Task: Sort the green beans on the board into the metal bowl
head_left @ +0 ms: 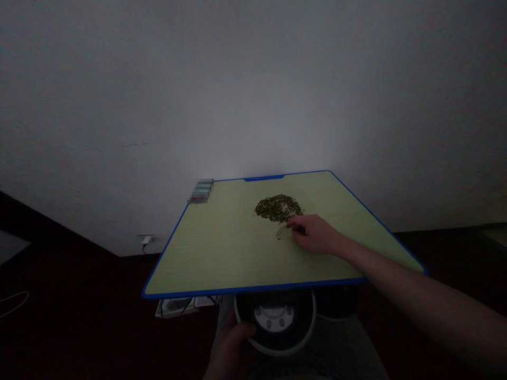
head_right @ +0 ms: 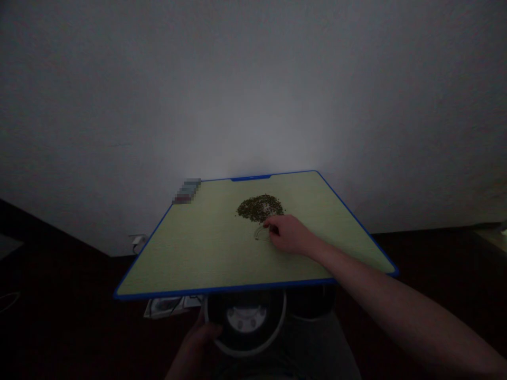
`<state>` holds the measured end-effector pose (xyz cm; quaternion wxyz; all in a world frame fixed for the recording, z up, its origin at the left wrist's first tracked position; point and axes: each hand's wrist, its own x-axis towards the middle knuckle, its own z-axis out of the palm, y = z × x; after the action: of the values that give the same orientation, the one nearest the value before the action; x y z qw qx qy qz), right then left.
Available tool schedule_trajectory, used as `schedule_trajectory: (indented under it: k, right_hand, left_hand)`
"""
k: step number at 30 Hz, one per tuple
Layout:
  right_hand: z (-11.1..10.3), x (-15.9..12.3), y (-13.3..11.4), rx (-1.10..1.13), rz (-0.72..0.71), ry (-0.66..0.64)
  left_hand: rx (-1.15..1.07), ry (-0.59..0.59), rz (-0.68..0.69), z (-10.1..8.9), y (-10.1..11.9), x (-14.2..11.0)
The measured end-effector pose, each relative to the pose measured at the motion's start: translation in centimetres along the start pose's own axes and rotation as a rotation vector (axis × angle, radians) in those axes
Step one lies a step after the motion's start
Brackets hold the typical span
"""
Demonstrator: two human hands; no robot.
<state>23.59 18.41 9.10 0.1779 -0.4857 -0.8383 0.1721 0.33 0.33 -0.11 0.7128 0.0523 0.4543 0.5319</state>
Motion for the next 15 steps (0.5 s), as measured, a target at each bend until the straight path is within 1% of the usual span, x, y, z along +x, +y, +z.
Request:
schedule_trajectory:
  k: [7,11,15]
  right_hand:
    - [0.3,-1.4,-2.2,0.083,-0.09,-0.134]
    - [0.7,-2.3,-2.9,0.118,-0.114,-0.187]
    - [0.9,-3.0,-3.6,0.156,-0.152,-0.223]
  left_hand:
    - [0.018,0.024,0.006,0.1,0.1,-0.3]
    - [0.01,0.026,0.013,-0.2,-0.2,-0.1]
    - [0.024,0.012,0.017,0.2,0.1,-0.4]
